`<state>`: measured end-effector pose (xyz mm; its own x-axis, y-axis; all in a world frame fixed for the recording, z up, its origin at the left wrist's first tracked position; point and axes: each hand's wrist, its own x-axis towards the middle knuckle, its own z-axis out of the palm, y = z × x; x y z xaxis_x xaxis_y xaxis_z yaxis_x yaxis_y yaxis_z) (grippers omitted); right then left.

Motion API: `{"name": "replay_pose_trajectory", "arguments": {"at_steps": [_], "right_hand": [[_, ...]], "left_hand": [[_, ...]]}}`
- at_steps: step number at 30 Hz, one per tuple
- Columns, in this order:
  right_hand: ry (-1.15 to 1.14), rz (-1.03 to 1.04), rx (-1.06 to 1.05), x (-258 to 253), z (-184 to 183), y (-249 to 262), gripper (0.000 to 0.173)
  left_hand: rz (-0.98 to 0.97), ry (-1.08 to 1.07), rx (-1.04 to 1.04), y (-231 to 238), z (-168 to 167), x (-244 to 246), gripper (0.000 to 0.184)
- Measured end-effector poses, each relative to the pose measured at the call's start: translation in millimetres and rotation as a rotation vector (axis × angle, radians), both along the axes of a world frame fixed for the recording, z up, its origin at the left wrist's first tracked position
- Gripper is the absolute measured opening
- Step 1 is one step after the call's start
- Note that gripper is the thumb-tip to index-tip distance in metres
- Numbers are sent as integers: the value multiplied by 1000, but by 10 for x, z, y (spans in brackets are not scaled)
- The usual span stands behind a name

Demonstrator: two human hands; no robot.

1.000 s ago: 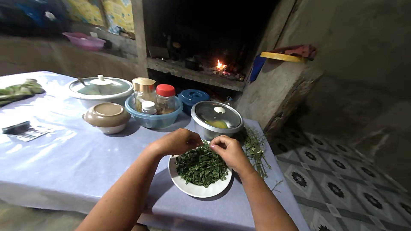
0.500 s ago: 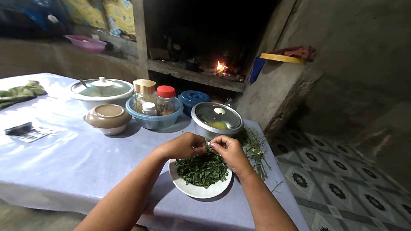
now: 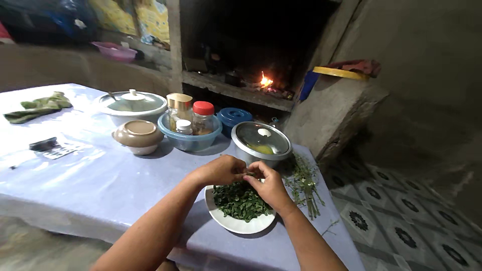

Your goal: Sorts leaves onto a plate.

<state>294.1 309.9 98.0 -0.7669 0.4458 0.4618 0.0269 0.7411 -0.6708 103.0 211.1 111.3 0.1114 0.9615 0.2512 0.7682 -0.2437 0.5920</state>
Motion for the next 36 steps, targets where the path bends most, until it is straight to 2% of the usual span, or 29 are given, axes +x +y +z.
{"name": "replay_pose_trajectory", "arguments": {"at_steps": [2, 5, 15, 21, 24, 28, 33, 36], "right_hand": [[13, 21, 46, -5, -25, -6, 17], [11, 41, 63, 7, -33, 3, 11], [38, -6, 47, 64, 44, 28, 9], [55, -32, 29, 102, 102, 52, 9], [36, -66, 24, 101, 107, 58, 14], [-23, -122, 68, 110, 112, 88, 18], [-213, -235, 150, 120, 143, 129, 19], [-354, -295, 183, 97, 133, 192, 21]], "left_hand": [[-16, 14, 14, -4, -10, -9, 22], [-48, 28, 37, -2, -23, -20, 22], [-12, 87, 0, -5, -18, -26, 16], [29, 107, -28, -10, 17, -23, 20], [44, 89, -25, -14, 22, -36, 23], [78, 76, -42, -59, 47, -106, 19], [271, 228, -232, -12, 0, -149, 20], [335, 278, -254, 91, -66, -151, 19]]}}
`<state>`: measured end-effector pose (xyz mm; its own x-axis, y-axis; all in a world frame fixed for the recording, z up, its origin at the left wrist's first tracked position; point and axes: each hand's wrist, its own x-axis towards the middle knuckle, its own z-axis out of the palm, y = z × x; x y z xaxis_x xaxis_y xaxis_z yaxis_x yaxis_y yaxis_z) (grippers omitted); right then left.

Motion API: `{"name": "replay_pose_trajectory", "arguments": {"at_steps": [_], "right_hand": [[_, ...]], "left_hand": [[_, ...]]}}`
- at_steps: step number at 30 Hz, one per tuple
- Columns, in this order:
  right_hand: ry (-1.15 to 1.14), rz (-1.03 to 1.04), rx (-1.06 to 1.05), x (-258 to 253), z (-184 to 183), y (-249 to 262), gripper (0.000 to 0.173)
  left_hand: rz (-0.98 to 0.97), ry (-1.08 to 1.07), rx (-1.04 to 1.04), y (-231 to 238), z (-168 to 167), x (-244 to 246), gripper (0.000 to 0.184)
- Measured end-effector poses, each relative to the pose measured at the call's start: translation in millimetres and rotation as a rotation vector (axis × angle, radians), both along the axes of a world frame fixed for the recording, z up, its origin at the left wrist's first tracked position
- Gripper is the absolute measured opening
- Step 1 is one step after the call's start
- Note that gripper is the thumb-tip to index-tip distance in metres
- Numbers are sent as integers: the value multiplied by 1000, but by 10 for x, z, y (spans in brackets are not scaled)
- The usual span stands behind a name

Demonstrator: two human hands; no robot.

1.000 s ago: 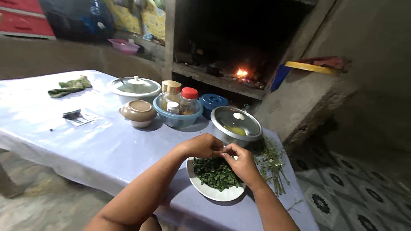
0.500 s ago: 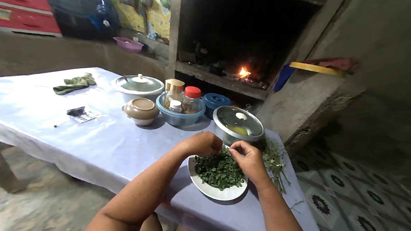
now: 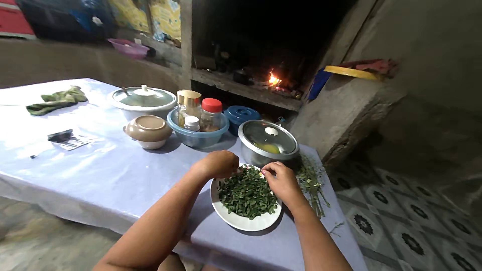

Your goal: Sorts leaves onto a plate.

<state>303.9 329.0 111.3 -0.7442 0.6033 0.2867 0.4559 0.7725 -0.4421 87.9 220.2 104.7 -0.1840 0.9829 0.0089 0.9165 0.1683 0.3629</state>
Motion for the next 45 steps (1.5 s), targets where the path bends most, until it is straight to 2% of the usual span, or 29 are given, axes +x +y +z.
{"name": "replay_pose_trajectory", "arguments": {"at_steps": [9, 13, 18, 24, 27, 32, 34, 36, 42, 45], "right_hand": [[-359, -142, 20, -143, -94, 105, 36], [-392, -124, 49, -192, -177, 153, 37], [-404, -84, 34, -280, -238, 136, 43], [-401, 1, -10, -273, -226, 136, 56], [-376, 63, -69, -214, -179, 185, 55], [-307, 45, -124, -100, -54, 283, 40], [-294, 28, -154, -49, -4, 302, 33], [-308, 30, -184, -8, 13, 319, 29], [-501, 43, -119, -107, -72, 220, 37], [-556, 42, -48, -152, -89, 143, 41]], "left_hand": [[3, 32, 72, 181, -211, 14, 27], [-47, 50, 64, 277, -307, 90, 25], [-103, 48, 103, 359, -401, 124, 33], [-204, -3, 75, 305, -330, 163, 35], [-245, -33, 16, 206, -211, 111, 30], [-220, -123, 84, 23, -35, -64, 26], [-188, -173, 42, -38, 8, -111, 20], [-164, -197, -50, -57, 26, -121, 24], [-233, -33, -120, 102, -135, 10, 25], [-234, 16, -160, 142, -153, 122, 34]]}}
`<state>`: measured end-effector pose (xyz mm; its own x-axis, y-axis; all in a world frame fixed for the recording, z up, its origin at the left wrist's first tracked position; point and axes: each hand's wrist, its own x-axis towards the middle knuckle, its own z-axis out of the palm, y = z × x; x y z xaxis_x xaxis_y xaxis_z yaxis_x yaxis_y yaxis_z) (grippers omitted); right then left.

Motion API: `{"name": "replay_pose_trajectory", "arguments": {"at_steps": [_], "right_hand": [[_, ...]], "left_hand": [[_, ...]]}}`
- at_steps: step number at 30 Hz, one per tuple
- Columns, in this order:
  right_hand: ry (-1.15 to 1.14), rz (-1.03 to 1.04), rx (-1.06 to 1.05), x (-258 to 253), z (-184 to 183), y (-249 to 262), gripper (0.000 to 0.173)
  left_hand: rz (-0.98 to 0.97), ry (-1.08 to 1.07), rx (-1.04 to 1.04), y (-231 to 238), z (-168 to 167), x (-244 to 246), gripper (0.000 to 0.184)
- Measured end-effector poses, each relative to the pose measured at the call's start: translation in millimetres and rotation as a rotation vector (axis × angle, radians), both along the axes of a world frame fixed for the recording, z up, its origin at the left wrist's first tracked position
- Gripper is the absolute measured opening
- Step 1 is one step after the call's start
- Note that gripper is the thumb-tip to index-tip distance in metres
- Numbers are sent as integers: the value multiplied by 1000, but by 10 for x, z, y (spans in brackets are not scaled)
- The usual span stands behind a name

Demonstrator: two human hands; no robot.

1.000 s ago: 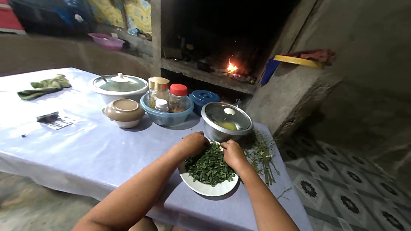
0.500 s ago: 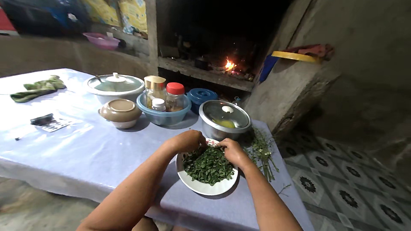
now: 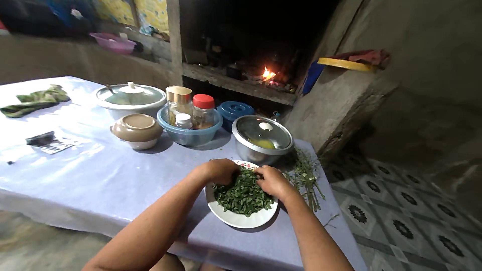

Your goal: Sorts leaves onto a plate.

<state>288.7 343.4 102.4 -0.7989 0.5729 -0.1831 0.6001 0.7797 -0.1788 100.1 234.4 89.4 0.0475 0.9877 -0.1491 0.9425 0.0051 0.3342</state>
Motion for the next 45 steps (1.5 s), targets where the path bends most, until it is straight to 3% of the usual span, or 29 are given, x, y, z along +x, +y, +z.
{"name": "replay_pose_trajectory", "arguments": {"at_steps": [3, 12, 21, 27, 31, 45], "right_hand": [[-50, 37, 35, -30, -5, -53, 43], [64, 62, 30, -46, -20, -54, 37], [315, -27, 96, 85, 143, -128, 24], [453, 35, -94, 172, 170, -82, 27], [491, 103, -203, 237, 203, -44, 30], [502, 36, -34, 249, 236, -106, 20]], "left_hand": [[4, 12, -2, 2, 1, 39, 41], [12, 4, 54, 9, 9, 110, 37], [106, 4, 404, -186, 176, 83, 35], [-21, -153, 578, -265, 203, 47, 28], [-114, -227, 606, -274, 194, 33, 24], [-115, -334, 575, -329, 252, -1, 19]]}}
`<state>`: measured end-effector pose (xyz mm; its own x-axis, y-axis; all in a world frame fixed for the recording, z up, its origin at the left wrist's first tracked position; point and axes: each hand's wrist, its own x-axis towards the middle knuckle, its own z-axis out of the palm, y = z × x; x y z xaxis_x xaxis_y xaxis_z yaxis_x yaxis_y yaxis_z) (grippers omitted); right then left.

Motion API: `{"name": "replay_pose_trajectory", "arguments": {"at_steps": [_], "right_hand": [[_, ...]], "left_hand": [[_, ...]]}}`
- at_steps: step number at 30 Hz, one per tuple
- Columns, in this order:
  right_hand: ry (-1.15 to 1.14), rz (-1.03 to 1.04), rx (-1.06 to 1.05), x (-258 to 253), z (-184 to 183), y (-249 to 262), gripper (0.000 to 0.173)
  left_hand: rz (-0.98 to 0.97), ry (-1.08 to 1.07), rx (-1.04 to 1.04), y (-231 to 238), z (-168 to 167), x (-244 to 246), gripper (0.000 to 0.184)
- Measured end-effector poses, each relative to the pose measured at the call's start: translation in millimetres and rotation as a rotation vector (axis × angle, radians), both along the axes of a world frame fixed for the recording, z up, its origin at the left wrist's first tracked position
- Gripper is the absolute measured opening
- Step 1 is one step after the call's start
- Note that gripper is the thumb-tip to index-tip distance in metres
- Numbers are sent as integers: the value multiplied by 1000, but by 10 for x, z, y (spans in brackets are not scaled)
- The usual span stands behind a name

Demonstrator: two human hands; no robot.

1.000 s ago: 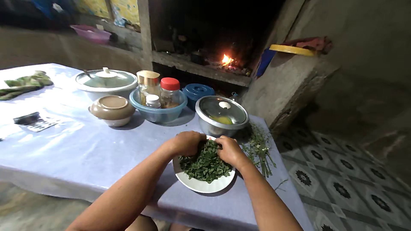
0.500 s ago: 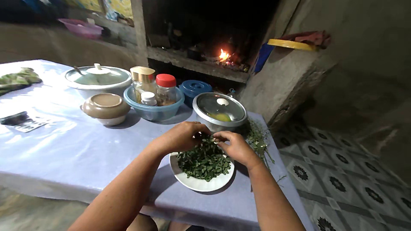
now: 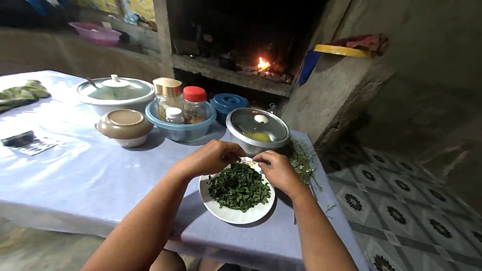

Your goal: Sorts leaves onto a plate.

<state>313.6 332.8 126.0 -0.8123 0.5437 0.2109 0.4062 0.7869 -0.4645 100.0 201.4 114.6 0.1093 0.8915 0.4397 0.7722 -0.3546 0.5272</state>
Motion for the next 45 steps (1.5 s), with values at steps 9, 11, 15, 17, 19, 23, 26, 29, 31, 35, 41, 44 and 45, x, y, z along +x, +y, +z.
{"name": "replay_pose_trajectory", "arguments": {"at_steps": [9, 11, 15, 17, 19, 23, 26, 29, 31, 35, 41, 44, 45], "right_hand": [[35, 282, 18, -75, -170, -44, 25], [-21, 321, 76, -115, -223, -76, 30], [-187, 278, 139, -152, -216, -128, 21], [-169, 242, 132, -138, -194, -93, 20], [-110, 218, 89, -99, -147, -51, 20], [36, 167, -36, -16, -65, -13, 17], [110, 145, -93, 7, -48, 9, 15], [110, 146, -104, 7, -53, 10, 15], [58, 165, -91, -1, -66, 8, 17], [-141, 177, -46, -29, -36, -43, 26], [-18, 194, 35, -142, -210, -125, 27], [-66, 228, 78, -200, -306, -161, 26], [-100, 233, 86, -216, -315, -180, 25]], "left_hand": [[155, 179, -342, 14, 5, -86, 19], [175, 213, -349, 26, -2, -92, 19], [268, 256, -390, 46, -9, -92, 19], [302, 245, -416, 38, 11, -87, 17], [297, 225, -410, 20, 24, -97, 17], [216, 166, -353, -14, 24, -122, 17], [138, 126, -335, -17, 22, -142, 17], [99, 117, -352, -14, 3, -153, 15], [77, 124, -396, -24, 6, -142, 15], [106, 212, -523, 7, -34, -79, 27], [116, 321, -539, 76, -83, -39, 27], [121, 304, -531, 61, -68, -53, 25], [121, 280, -528, 50, -58, -60, 24]]}}
